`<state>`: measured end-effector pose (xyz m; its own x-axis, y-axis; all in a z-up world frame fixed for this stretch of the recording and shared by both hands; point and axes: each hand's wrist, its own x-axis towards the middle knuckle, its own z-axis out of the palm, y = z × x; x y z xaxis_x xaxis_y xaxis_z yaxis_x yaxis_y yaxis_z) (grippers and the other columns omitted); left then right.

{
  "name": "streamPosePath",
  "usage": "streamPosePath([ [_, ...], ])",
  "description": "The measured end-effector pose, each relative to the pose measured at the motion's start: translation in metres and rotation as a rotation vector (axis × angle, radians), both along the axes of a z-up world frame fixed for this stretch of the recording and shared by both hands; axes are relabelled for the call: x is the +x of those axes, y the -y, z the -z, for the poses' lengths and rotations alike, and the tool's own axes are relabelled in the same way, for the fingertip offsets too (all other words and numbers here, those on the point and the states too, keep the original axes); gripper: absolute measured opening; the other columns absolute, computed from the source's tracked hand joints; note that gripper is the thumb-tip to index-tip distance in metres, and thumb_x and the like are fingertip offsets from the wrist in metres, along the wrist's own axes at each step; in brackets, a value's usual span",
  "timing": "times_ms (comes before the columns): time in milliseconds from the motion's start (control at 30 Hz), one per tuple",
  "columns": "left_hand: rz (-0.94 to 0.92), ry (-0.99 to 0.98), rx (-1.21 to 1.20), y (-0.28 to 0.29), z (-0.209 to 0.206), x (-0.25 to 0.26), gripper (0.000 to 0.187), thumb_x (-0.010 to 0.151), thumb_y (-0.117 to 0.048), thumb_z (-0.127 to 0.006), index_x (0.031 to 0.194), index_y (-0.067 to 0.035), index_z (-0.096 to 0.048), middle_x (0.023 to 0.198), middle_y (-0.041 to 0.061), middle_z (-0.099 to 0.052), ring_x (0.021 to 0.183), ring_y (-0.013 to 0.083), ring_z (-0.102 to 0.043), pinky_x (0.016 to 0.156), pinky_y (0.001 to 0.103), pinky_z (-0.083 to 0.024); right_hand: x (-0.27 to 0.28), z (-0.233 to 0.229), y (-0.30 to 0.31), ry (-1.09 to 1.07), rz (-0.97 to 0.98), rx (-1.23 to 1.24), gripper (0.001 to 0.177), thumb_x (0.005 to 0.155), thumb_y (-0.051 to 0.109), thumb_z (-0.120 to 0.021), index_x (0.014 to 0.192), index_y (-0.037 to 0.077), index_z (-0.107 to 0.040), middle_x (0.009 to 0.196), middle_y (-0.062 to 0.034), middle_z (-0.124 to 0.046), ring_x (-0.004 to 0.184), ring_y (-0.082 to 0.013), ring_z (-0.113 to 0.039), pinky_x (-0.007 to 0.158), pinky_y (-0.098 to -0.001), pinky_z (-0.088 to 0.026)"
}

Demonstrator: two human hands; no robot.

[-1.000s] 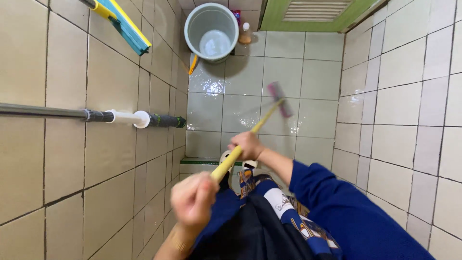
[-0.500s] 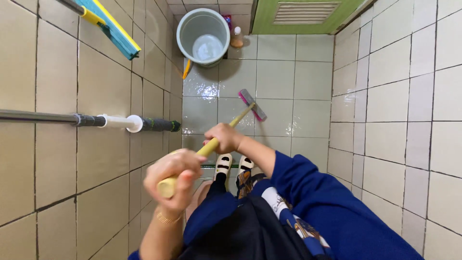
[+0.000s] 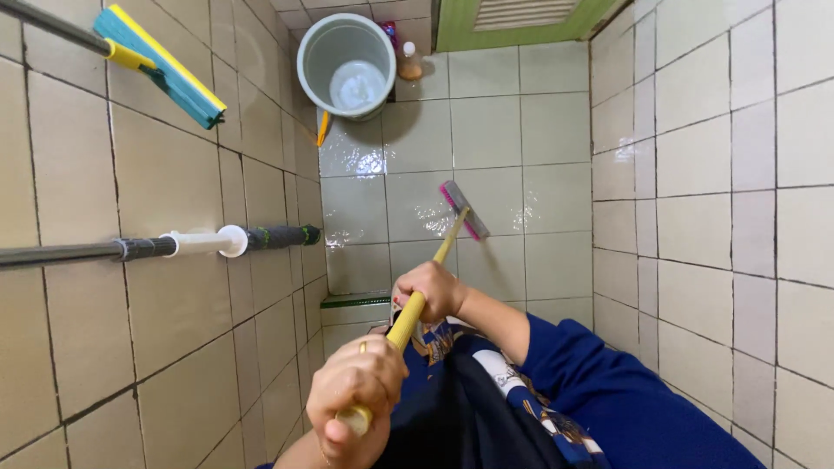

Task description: The person mops a tiled bathroom floor using a long-handled brush and water from a bucket. They repeatedly scrub the floor in back-and-forth strokes, occasionally scooping water with a small cup and pouring it onto the floor to aid cleaning.

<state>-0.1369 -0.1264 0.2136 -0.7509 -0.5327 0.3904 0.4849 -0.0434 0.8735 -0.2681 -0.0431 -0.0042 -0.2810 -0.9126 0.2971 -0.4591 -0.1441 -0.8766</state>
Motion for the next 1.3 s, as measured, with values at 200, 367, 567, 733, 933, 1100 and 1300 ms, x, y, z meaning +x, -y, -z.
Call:
streamPosePath([
  [200,0.21,-0.109,-0.154,0.004,0.007,0.01,0.048,0.106,-0.028,-0.042,0.06,-0.011,-0.046,0.051,0.003,-0.049,0.043,0.0197,-0.047,0.054,0.032,-0.052,0.018,0.007,-0.019,-0.15,0.115,0.043,0.025,0.079,0.011,-0.067,0.062,0.011,-0.049,0.056,-0.0081,-0.057,0.049,-0.0326,-0.055,0.05,-0.0402,-0.046],
  [367,0.207,-0.007,-0.002,0.004,0.052,-0.001,0.039,0.101,-0.022,-0.041,0.064,-0.01,-0.045,0.059,0.005,-0.049,0.055,0.0208,-0.045,0.058,0.034,-0.043,-0.018,0.071,-0.029,-0.222,0.126,0.056,0.025,0.082,0.012,-0.065,0.06,0.013,-0.055,0.056,-0.0022,-0.062,0.046,-0.0222,-0.056,0.05,-0.0335,-0.048],
  [567,0.054,-0.258,0.26,-0.02,0.178,-0.055,0.045,0.106,-0.01,-0.035,0.061,-0.014,-0.043,0.048,0.002,-0.042,0.045,0.0171,-0.045,0.056,0.032,-0.043,-0.076,0.193,-0.069,-0.406,0.324,0.508,0.03,0.089,0.04,-0.06,0.068,0.019,-0.055,0.064,-0.0063,-0.065,0.072,-0.0329,-0.071,0.07,-0.0446,-0.056],
  [733,0.15,-0.209,0.208,-0.007,0.076,-0.046,0.048,0.103,-0.015,-0.041,0.055,-0.01,-0.043,0.044,0.004,-0.041,0.039,0.0208,-0.044,0.046,0.034,-0.04,-0.018,0.106,-0.059,-0.241,0.569,0.306,0.033,0.087,0.036,-0.068,0.061,0.024,-0.051,0.054,0.0,-0.06,0.061,-0.0272,-0.068,0.06,-0.0351,-0.053],
  [933,0.491,0.077,-0.021,-0.001,0.011,-0.033,0.045,0.102,-0.029,-0.041,0.061,-0.011,-0.045,0.054,0.003,-0.048,0.053,0.019,-0.044,0.059,0.031,-0.043,0.037,0.029,-0.061,-0.072,0.692,0.124,0.027,0.082,0.013,-0.07,0.063,0.01,-0.052,0.057,-0.0074,-0.058,0.046,-0.0288,-0.05,0.048,-0.0394,-0.042],
  [1100,0.523,0.091,0.144,-0.027,0.068,-0.042,0.044,0.1,-0.024,-0.042,0.058,-0.01,-0.043,0.057,0.005,-0.048,0.056,0.0189,-0.043,0.059,0.032,-0.04,0.02,0.092,-0.099,-0.308,0.807,0.091,0.031,0.084,0.009,-0.07,0.059,0.012,-0.051,0.054,-0.0037,-0.054,0.046,-0.0226,-0.047,0.047,-0.0363,-0.04],
  [1300,0.699,0.086,0.277,-0.055,0.13,-0.064,0.036,0.099,-0.013,-0.04,0.064,-0.01,-0.047,0.057,0.005,-0.049,0.061,0.0208,-0.046,0.067,0.035,-0.042,0.005,0.145,-0.153,-0.292,0.968,0.229,0.027,0.08,0.017,-0.07,0.059,0.014,-0.054,0.056,-0.0055,-0.061,0.046,-0.0294,-0.053,0.045,-0.0399,-0.041],
])
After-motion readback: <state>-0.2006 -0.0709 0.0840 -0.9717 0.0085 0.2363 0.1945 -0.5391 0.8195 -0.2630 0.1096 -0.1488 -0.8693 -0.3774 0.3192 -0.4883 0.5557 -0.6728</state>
